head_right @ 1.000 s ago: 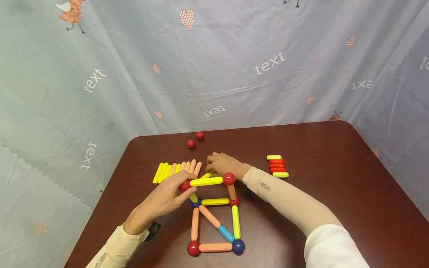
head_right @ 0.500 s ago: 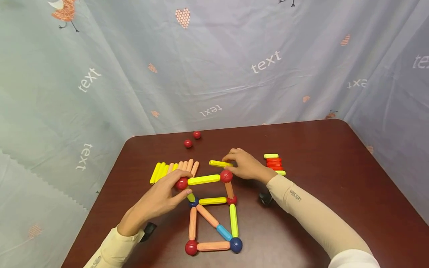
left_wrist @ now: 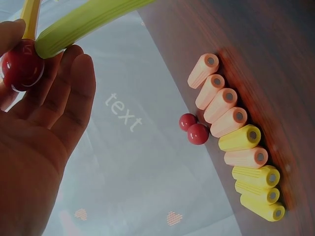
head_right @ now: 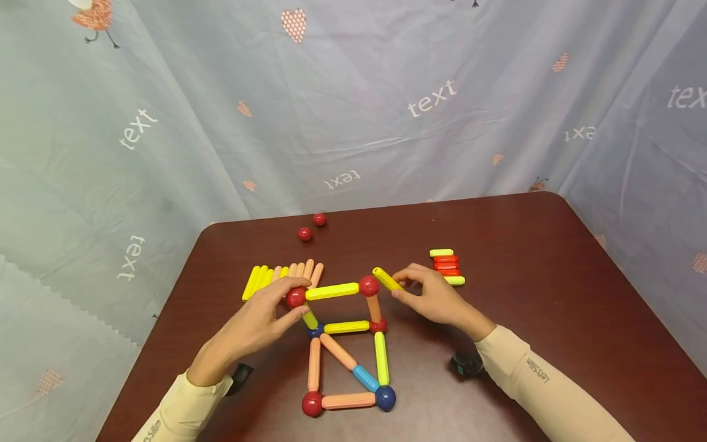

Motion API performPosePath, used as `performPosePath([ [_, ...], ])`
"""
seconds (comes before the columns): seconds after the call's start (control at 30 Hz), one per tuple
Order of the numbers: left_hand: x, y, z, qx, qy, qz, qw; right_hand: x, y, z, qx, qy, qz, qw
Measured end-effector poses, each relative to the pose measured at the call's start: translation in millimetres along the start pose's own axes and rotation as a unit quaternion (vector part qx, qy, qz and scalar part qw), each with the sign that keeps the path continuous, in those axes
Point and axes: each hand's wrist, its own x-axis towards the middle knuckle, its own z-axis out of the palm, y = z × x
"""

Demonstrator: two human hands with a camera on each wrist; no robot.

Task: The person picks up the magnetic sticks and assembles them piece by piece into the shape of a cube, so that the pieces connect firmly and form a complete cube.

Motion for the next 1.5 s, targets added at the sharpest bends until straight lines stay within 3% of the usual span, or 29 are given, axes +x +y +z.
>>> performPosePath([
  [0.17, 1.6, -0.4, -2.0, 0.002, 0.002, 0.002, 1.0000, -17.9, -8.7, 2.7, 0.062, 0.015, 0.022, 0.9977],
  [0.37, 3.2, -0.4, -3.9, 0.002, 0.001, 0.005, 1.0000, -36.5, -24.2, 9.9, 0.075, 0.036, -0.018, 0.9964],
  [0.5, 4.0, -0.4, -4.2, 0.002, -0.002, 0.006, 1.0000, -43.2, -43.4, 23.4, 0.042, 0.022, -0.046, 0.9978],
  [0.6, 4.4, 0.5, -5.4, -0.002, -0.006, 0.002, 1.0000, -42.8, -61.0, 37.7, -0.036, 0.020, -0.059, 0.9974],
  [0.7, 4.2, 1.0, -7.0, -0.007, -0.012, 0.000, 0.9999, -37.9, -77.6, 52.6, -0.146, 0.034, -0.073, 0.9861],
  [0.8, 3.9, 0.0, -7.2, -0.010, -0.019, 0.005, 0.9997, -30.0, -89.4, 65.4, -0.237, 0.057, -0.098, 0.9649],
  [1.0, 3.1, -0.7, -6.9, -0.025, -0.037, -0.002, 0.9990, -16.9, -97.2, 82.1, -0.308, 0.096, -0.144, 0.9355],
  [1.3, 2.5, -0.7, -6.8, -0.031, -0.048, -0.011, 0.9983, -5.7, -100.9, 93.7, -0.337, 0.125, -0.146, 0.9215],
  [1.5, 1.4, 0.8, -5.2, -0.024, -0.042, -0.005, 0.9988, -2.5, -103.9, 95.2, -0.352, 0.124, -0.140, 0.9173],
])
